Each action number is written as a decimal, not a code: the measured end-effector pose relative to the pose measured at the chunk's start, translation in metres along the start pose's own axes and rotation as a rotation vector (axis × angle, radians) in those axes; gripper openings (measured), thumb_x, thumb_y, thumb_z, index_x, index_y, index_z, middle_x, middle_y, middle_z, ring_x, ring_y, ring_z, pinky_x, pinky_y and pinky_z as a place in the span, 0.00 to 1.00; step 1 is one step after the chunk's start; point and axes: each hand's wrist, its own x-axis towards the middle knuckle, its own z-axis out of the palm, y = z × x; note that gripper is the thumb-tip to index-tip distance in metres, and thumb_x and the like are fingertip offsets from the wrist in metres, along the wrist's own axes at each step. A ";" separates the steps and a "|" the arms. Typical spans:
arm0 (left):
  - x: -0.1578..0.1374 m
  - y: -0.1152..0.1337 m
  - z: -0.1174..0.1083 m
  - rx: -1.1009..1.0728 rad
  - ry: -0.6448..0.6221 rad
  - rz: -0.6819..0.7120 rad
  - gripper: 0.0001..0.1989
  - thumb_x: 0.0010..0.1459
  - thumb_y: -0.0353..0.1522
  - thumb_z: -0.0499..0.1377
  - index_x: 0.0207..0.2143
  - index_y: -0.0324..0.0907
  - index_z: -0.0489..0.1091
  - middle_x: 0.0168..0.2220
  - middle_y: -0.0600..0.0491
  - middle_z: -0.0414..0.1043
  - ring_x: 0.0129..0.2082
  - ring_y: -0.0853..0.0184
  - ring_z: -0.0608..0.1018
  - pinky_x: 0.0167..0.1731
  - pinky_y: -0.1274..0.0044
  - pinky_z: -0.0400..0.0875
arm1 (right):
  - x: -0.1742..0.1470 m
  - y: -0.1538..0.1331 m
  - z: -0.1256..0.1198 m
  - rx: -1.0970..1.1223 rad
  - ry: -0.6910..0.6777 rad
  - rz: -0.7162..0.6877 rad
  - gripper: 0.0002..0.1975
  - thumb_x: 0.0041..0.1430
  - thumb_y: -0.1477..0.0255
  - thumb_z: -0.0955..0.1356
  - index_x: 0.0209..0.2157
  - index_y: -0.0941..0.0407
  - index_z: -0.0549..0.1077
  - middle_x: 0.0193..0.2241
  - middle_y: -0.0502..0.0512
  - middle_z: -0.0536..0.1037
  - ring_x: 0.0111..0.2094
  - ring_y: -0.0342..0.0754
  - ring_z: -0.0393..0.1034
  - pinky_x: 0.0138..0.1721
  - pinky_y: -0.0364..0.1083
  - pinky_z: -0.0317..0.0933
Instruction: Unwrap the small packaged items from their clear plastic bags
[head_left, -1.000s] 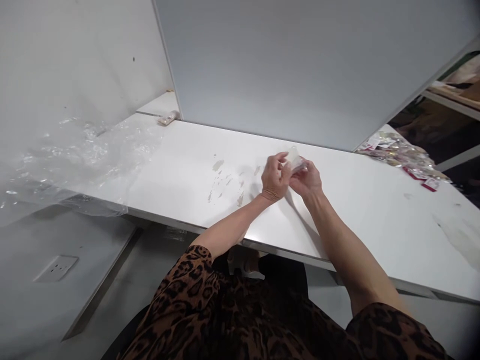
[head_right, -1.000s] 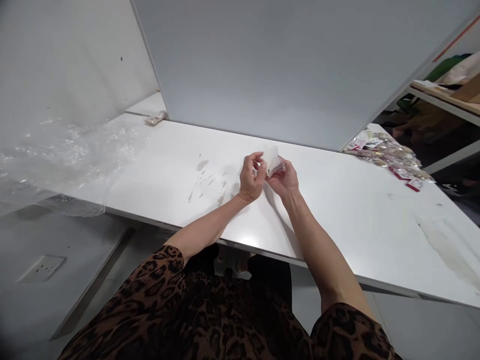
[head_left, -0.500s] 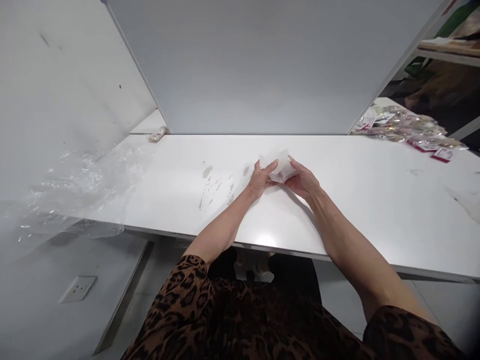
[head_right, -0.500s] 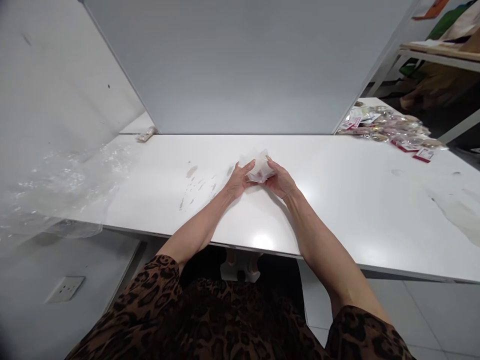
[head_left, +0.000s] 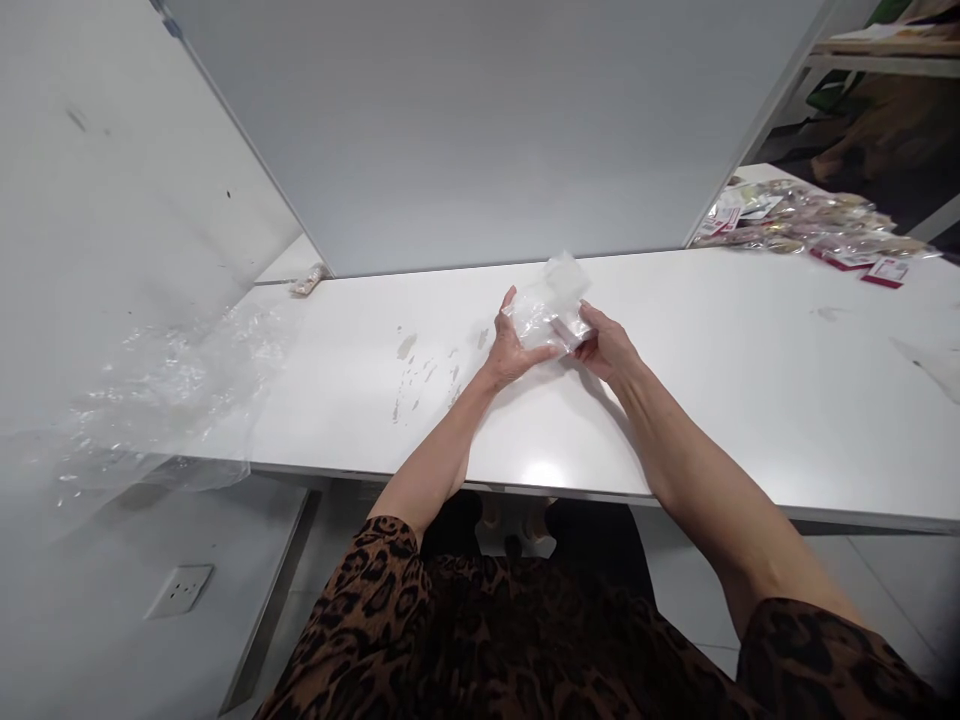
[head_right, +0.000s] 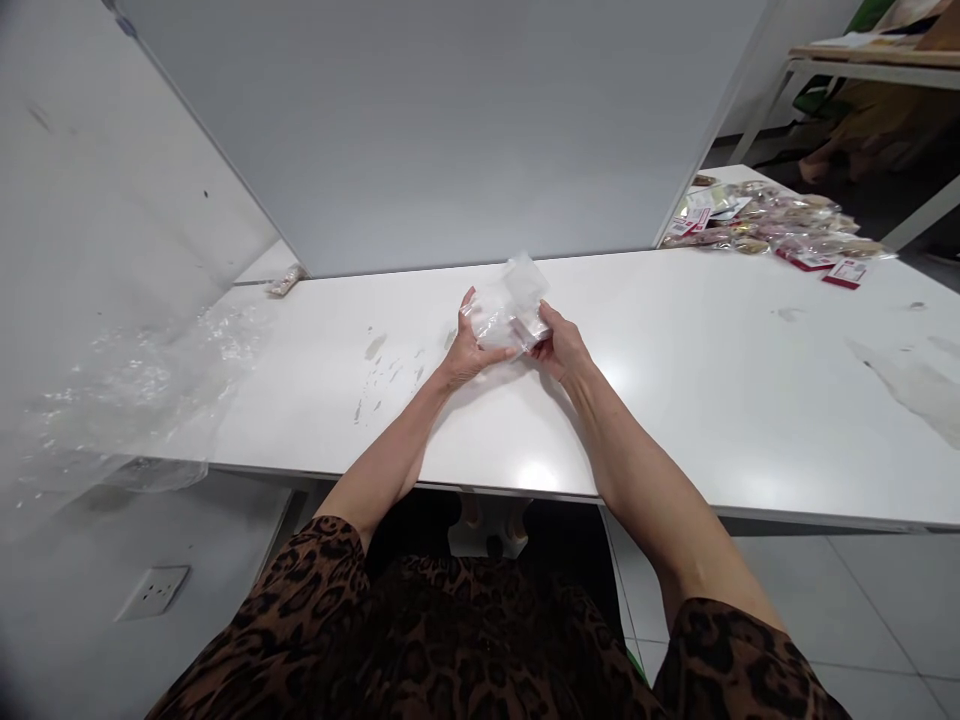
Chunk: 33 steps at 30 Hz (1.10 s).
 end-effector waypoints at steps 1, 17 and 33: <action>0.000 0.000 -0.001 0.074 0.035 0.056 0.59 0.37 0.37 0.81 0.70 0.54 0.56 0.69 0.47 0.62 0.72 0.52 0.63 0.70 0.61 0.59 | -0.001 -0.001 -0.001 -0.024 -0.033 -0.004 0.10 0.60 0.63 0.74 0.38 0.55 0.76 0.26 0.51 0.76 0.22 0.44 0.67 0.13 0.41 0.61; 0.010 0.011 -0.010 -0.153 0.392 -0.206 0.16 0.61 0.37 0.66 0.28 0.42 0.63 0.23 0.60 0.65 0.23 0.73 0.72 0.29 0.80 0.68 | -0.004 0.001 -0.010 -0.491 -0.092 -0.209 0.30 0.41 0.45 0.81 0.34 0.56 0.80 0.30 0.53 0.76 0.32 0.46 0.68 0.33 0.46 0.72; 0.006 0.013 -0.002 -0.134 0.325 -0.106 0.15 0.65 0.44 0.64 0.37 0.43 0.67 0.37 0.50 0.81 0.38 0.64 0.84 0.39 0.74 0.74 | -0.006 0.002 -0.007 -0.519 -0.199 -0.426 0.44 0.53 0.37 0.72 0.66 0.42 0.63 0.71 0.59 0.60 0.72 0.63 0.53 0.65 0.64 0.60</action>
